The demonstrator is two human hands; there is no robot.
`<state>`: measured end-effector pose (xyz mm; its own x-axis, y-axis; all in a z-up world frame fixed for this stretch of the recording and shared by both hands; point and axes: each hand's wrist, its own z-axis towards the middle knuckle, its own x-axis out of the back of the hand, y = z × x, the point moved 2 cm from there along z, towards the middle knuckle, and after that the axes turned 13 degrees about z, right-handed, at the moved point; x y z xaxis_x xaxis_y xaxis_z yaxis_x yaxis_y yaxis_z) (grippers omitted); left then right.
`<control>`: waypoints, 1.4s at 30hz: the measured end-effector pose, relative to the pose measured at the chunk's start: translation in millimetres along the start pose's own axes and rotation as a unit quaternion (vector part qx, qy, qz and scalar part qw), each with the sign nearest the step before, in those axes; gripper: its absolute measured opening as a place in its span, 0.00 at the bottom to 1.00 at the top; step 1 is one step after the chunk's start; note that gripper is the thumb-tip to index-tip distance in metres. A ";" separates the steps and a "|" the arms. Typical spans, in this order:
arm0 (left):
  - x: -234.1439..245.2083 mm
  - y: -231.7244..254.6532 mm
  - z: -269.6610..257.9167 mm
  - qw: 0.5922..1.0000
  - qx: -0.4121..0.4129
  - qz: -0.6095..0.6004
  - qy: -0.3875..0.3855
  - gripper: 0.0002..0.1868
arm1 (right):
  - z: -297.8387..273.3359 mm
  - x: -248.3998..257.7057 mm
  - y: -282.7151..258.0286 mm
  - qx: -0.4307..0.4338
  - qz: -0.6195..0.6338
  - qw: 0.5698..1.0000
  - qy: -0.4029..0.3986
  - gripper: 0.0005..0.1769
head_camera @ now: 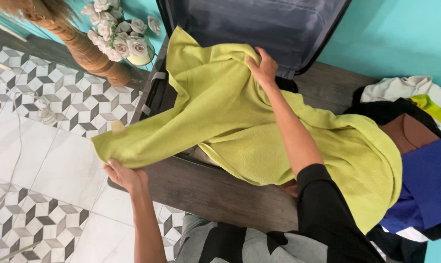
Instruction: The person folds a black garment and places it into an open suitcase. They then fold a patterned cloth and a yellow towel, placing them into the suitcase as well. The person arranges the items to fit neatly within the luggage.
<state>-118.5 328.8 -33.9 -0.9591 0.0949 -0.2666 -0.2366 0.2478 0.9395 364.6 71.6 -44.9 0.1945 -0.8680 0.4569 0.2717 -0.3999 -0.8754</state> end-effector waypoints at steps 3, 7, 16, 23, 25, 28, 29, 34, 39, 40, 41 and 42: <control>3.5 -15.8 3.9 0.998 0.016 0.031 -0.055 0.18 | -24.5 32.8 4.7 0.058 -0.058 0.997 -0.009 0.35; -1.8 -33.6 -22.2 0.994 0.046 0.013 -0.098 0.23 | -101.7 61.7 6.0 0.166 0.049 0.983 0.063 0.27; 0.8 -60.6 -48.6 0.992 0.019 0.077 -0.103 0.23 | -367.5 82.9 19.6 -0.102 0.379 0.878 0.275 0.16; -20.5 -40.1 -54.2 0.984 0.026 0.033 -0.171 0.21 | -502.9 94.5 102.2 -0.212 0.393 0.762 0.468 0.17; -29.7 -22.2 -47.1 0.984 0.094 0.028 -0.149 0.19 | -523.7 103.8 117.4 -0.261 0.404 0.719 0.501 0.21; -46.2 6.3 -30.7 0.974 0.087 -0.066 -0.197 0.19 | -548.9 112.2 127.4 -0.315 0.453 0.644 0.529 0.32; -49.2 13.6 -27.5 0.965 0.068 -0.114 -0.224 0.19 | -552.2 115.5 129.4 -0.329 0.475 0.618 0.533 0.36; -35.8 4.9 -31.6 0.946 0.059 0.104 -0.301 0.15 | -565.2 121.7 129.3 -0.284 0.592 0.532 0.534 0.47; 1.0 -52.8 -66.2 0.933 0.064 0.244 -0.258 0.15 | -569.6 130.5 127.7 -0.183 0.690 0.474 0.515 0.44; 7.6 -64.0 -75.3 0.933 0.068 0.224 -0.273 0.17 | -571.6 133.9 127.1 -0.168 0.715 0.453 0.506 0.43; 12.2 -74.7 -84.2 0.932 0.073 0.205 -0.288 0.18 | -573.7 137.1 126.3 -0.153 0.737 0.431 0.497 0.42; 14.7 -84.7 -93.2 0.925 0.076 0.203 -0.312 0.18 | -576.5 142.0 126.5 -0.168 0.718 0.438 0.513 0.40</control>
<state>-127.0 219.4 -97.3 -0.6766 0.7362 -0.0149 0.1937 0.1975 0.9610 -116.8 -271.9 -181.9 -0.6366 0.0992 -0.7648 0.3760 0.9057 -0.1955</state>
